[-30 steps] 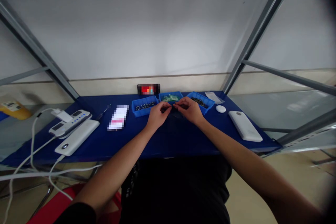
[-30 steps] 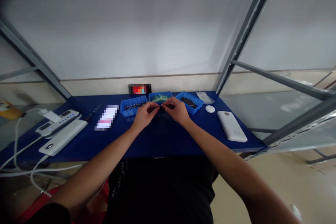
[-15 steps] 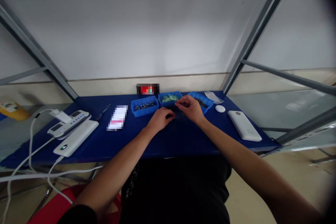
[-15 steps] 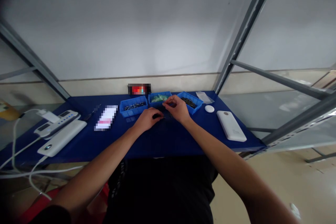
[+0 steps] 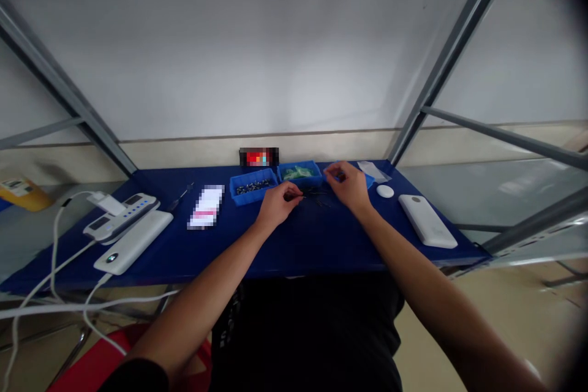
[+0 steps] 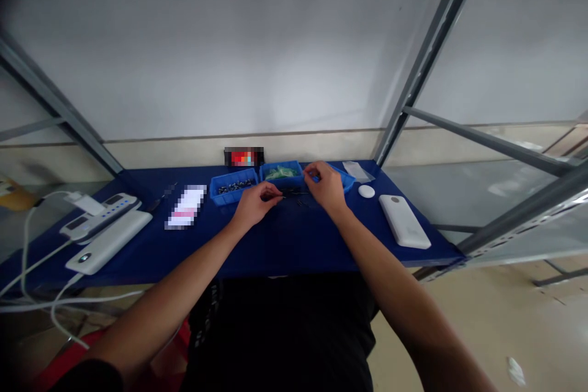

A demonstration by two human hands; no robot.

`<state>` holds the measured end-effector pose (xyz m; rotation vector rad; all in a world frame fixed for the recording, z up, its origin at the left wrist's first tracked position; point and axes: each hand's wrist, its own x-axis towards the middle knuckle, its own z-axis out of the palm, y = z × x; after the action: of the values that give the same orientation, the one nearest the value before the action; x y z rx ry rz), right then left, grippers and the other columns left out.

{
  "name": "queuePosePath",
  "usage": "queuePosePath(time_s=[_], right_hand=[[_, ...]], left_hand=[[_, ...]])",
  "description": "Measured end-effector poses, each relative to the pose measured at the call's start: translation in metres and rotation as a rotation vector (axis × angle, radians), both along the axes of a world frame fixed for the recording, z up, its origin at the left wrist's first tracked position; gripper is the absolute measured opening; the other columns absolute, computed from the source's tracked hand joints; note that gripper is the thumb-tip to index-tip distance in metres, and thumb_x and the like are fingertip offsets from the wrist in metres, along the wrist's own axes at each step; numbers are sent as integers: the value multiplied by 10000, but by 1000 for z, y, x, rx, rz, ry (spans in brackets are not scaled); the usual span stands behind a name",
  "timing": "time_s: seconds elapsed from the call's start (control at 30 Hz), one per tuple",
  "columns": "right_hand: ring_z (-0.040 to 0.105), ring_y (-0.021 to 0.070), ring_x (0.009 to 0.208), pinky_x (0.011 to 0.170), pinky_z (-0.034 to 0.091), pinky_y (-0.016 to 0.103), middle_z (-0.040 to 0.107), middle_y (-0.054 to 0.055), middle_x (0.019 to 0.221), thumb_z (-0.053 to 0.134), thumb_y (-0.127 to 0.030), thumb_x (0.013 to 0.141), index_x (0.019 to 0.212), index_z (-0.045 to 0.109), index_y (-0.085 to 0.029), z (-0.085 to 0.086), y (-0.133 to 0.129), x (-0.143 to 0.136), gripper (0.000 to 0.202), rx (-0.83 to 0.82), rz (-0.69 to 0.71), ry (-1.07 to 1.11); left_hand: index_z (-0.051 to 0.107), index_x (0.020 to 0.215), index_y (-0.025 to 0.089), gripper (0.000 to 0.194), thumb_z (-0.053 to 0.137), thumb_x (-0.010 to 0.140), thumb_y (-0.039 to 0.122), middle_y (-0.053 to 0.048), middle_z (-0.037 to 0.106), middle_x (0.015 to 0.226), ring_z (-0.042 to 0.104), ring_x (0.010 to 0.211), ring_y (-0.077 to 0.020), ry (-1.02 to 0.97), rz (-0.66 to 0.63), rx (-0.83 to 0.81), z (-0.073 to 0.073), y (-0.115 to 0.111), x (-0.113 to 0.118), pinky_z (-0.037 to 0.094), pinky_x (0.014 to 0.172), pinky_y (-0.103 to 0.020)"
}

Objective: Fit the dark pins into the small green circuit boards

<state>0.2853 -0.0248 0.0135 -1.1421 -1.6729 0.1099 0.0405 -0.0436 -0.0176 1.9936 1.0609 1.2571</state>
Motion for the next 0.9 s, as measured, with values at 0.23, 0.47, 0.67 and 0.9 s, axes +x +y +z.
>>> queuePosePath(time_s=[0.23, 0.47, 0.67, 0.9], right_hand=[[589, 364, 1032, 971, 488, 595, 681, 156, 974, 620, -260, 931, 927, 723, -219, 2, 6, 33, 111, 123, -245, -220], [662, 264, 896, 841, 561, 426, 698, 84, 948, 594, -270, 998, 1044, 707, -239, 1, -14, -5, 126, 41, 198, -241], [687, 223, 852, 752, 567, 357, 718, 72, 996, 599, -318, 1018, 1120, 703, -249, -7, -20, -23, 161, -40, 398, -218], [727, 231, 887, 750, 597, 370, 758, 69, 1042, 642, -341, 985, 1159, 719, -262, -11, -16, -23, 206, -106, 443, -115]], left_hand=[[713, 959, 225, 120, 799, 876, 234, -49, 808, 961, 781, 923, -229, -90, -27, -37, 3, -2, 0, 618, 867, -410], [686, 1185, 229, 205, 678, 983, 262, -81, 799, 1077, 786, 1012, -231, -177, -90, -60, -2, 2, 1, 621, 966, -446], [621, 1425, 256, 425, 566, 1008, 195, -90, 763, 1192, 777, 936, -216, -144, -133, -66, -3, 1, 4, 667, 841, -396], [628, 1429, 268, 590, 761, 870, 134, -106, 727, 1201, 773, 937, -217, -137, -103, -52, -6, 3, 3, 656, 854, -379]])
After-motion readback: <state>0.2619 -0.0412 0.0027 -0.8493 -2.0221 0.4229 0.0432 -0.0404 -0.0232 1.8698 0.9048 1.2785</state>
